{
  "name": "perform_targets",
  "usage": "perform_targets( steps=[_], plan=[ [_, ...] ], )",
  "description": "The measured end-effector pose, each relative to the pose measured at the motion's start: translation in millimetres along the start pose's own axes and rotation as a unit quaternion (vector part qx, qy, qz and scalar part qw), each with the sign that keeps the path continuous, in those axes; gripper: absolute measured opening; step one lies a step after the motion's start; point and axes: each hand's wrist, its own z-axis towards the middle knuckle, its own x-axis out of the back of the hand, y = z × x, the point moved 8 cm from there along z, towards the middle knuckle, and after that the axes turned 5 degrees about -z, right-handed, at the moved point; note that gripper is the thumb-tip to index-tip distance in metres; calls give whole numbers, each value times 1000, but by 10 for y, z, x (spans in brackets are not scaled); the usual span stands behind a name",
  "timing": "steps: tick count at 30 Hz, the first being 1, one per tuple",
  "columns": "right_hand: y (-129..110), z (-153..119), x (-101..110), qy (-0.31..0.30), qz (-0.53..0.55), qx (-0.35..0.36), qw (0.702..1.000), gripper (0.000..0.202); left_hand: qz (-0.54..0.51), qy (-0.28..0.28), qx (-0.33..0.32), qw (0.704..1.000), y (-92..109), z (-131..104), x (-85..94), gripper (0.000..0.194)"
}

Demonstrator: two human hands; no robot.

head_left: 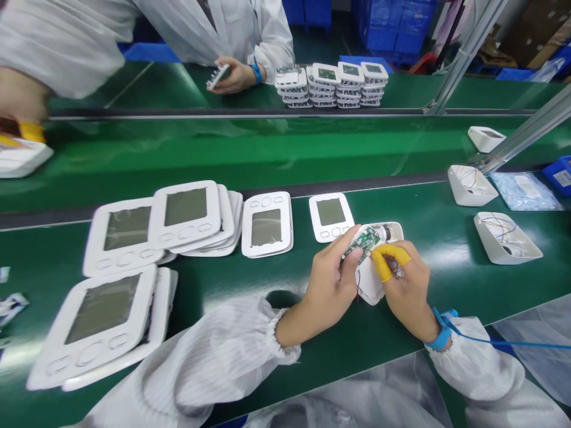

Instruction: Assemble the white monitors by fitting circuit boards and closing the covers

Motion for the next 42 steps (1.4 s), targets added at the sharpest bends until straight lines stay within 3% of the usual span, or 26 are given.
perform_targets(
  steps=[4, 8, 18, 25, 29, 32, 34, 36, 39, 42],
  plan=[
    [-26, 51, 42, 17, -22, 41, 999, 7, 1, -62, 44, 997, -42, 226, 50, 37],
    [-115, -4, 152, 87, -59, 65, 992, 18, -43, -41, 56, 997, -82, 378, 156, 34],
    [-174, -44, 26, 86, -76, 82, 990, 15, -36, -12, 98, 994, -122, 199, 46, 40],
    [-218, -48, 31, 107, -37, 67, 991, 20, 8, -16, 58, 998, 38, 140, 3, 40],
    [-188, -12, 72, 107, -35, 54, 992, 14, 45, -63, 19, 997, 116, 162, -32, 46],
    [-83, 50, 235, 87, 7, 28, 996, 10, 54, -91, 5, 994, 234, 211, -23, 37],
    [-32, 137, 417, 62, 50, 21, 997, 27, 78, -111, -30, 990, 404, 250, -29, 25],
    [-39, 289, 561, -10, 87, 38, 995, 58, 133, -139, -122, 974, 667, 270, -95, 20],
    [-160, 538, 589, -204, 86, 112, 969, 95, 245, -186, -316, 897, 1052, 201, -331, 32],
    [-210, 707, 498, -351, 55, 168, 920, 111, 297, -231, -405, 833, 1164, 145, -580, 40]
  ],
)
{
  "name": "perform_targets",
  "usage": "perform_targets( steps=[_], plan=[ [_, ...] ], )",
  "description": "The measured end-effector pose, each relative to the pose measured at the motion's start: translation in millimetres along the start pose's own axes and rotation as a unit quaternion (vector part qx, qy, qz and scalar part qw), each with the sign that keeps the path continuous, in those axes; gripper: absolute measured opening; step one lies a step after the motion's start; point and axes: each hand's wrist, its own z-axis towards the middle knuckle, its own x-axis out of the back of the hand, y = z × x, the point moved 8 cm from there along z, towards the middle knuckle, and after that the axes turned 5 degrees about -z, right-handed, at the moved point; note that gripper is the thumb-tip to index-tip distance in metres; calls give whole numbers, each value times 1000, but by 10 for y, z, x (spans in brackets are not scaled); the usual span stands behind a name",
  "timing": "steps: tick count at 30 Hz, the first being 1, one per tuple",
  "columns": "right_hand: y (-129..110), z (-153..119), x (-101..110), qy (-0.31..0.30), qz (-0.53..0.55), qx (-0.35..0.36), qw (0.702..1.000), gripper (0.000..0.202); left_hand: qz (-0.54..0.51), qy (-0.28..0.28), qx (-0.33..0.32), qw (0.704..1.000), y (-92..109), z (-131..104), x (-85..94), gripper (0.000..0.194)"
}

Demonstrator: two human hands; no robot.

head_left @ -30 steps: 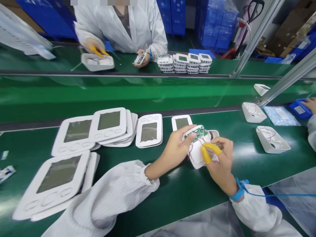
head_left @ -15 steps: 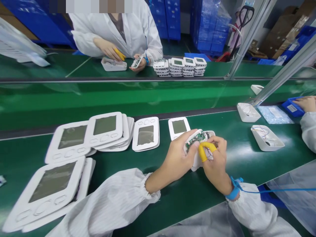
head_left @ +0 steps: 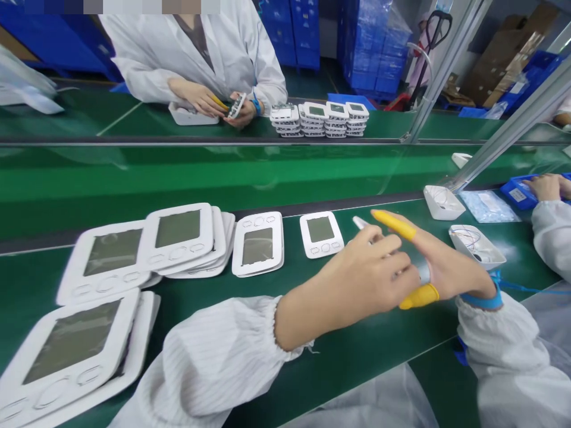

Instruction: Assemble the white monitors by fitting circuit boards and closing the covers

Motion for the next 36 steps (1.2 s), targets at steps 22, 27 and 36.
perform_targets(
  steps=[22, 27, 36],
  plan=[
    [620, -105, -155, 203, 169, -39, 964, 117, -265, 13, 236, 935, -991, -252, -958, 10],
    [587, -120, -229, 136, 71, -39, 987, 133, -356, -38, 218, 908, -1162, -322, -743, 11],
    [428, -25, -560, 11, -87, -3, 996, 124, -283, -14, 298, 912, -1406, -520, -606, 14]
  ],
)
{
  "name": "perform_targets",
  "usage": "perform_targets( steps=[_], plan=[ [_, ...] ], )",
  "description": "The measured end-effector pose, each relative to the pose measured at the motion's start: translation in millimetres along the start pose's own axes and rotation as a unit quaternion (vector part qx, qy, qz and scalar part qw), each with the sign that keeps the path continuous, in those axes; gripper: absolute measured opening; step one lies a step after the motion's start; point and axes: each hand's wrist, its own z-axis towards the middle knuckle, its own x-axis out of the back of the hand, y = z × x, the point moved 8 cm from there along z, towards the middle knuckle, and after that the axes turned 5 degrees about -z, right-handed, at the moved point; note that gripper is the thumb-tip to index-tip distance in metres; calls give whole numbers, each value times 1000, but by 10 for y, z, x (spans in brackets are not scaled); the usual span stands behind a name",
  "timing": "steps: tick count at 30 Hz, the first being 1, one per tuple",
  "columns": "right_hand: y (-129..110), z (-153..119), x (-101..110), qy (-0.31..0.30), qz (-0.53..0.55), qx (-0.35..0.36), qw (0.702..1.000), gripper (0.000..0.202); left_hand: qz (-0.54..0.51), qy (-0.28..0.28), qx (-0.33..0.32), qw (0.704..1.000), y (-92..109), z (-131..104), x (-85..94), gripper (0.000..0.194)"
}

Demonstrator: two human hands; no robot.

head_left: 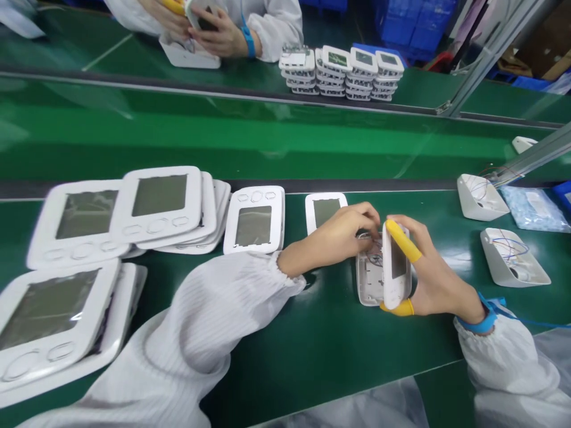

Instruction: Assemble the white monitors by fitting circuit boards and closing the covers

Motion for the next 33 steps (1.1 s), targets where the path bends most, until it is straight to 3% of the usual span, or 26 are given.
perform_targets(
  steps=[3, 5, 7, 10, 12, 15, 21, 33],
  plan=[
    [12, -5, -26, -5, 4, -11, 1000, 123, 100, 40, 28, 994, 133, -262, 139, 9],
    [25, -11, -28, -4, 10, -14, 1000, 124, 162, 63, 34, 984, 269, -490, 138, 10],
    [35, -15, -24, 0, 11, -13, 1000, 125, 196, 53, 26, 979, 381, -682, -8, 6],
    [54, -21, -16, 9, 6, -15, 1000, 123, 213, 9, 47, 976, 378, -824, -351, 9],
    [71, -26, -12, 14, 4, -19, 1000, 122, 206, -5, 73, 976, 311, -825, -524, 12],
    [90, -34, -7, 19, 8, -23, 1000, 123, 180, 0, 118, 977, 221, -765, -623, 22],
    [92, -45, -9, 22, 12, -16, 1000, 129, 170, -25, 187, 967, 223, -637, -644, 46],
    [141, -52, 9, 37, 15, -27, 999, 134, 207, -65, 207, 954, 281, -539, -650, 41]
  ],
)
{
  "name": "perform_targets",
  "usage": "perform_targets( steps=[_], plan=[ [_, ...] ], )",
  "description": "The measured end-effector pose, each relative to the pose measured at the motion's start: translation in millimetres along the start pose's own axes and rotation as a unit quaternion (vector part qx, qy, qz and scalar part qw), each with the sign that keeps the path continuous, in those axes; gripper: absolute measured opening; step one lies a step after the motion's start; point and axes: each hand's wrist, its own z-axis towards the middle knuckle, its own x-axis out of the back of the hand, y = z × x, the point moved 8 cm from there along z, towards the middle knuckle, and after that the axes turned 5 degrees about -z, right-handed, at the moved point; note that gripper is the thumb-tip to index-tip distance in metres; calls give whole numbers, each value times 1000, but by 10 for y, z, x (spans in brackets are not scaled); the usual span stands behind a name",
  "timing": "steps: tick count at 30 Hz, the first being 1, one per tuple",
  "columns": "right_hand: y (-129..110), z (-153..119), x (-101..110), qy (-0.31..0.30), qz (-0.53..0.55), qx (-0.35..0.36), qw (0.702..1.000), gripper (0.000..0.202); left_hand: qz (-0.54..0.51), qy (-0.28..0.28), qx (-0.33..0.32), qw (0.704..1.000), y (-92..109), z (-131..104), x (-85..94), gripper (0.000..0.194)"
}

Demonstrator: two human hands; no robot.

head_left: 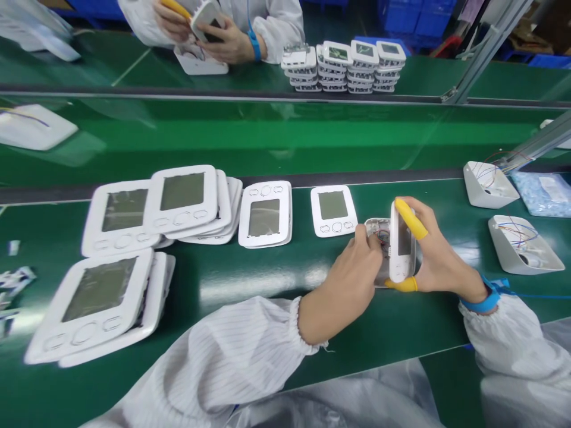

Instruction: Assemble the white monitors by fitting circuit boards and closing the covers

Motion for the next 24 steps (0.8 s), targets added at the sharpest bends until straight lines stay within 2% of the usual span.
perform_targets(
  steps=[3, 10, 16, 20, 24],
  plan=[
    [17, 3, 6, 3, 3, -5, 1000, 135, 11, -8, 2, 1000, 11, 1, 14, 41],
    [49, -7, -15, 2, 7, -8, 1000, 135, -3, 25, -14, 1000, -25, 37, 82, 42],
    [78, -11, -1, 4, 12, -20, 1000, 137, -19, 31, 3, 999, -75, 66, 61, 41],
    [77, -7, 8, 2, 8, -25, 1000, 137, -10, 47, -3, 999, -99, 63, 48, 41],
    [78, -5, 12, 0, 10, -29, 1000, 137, -52, 58, -28, 997, -120, 83, 51, 48]
  ],
)
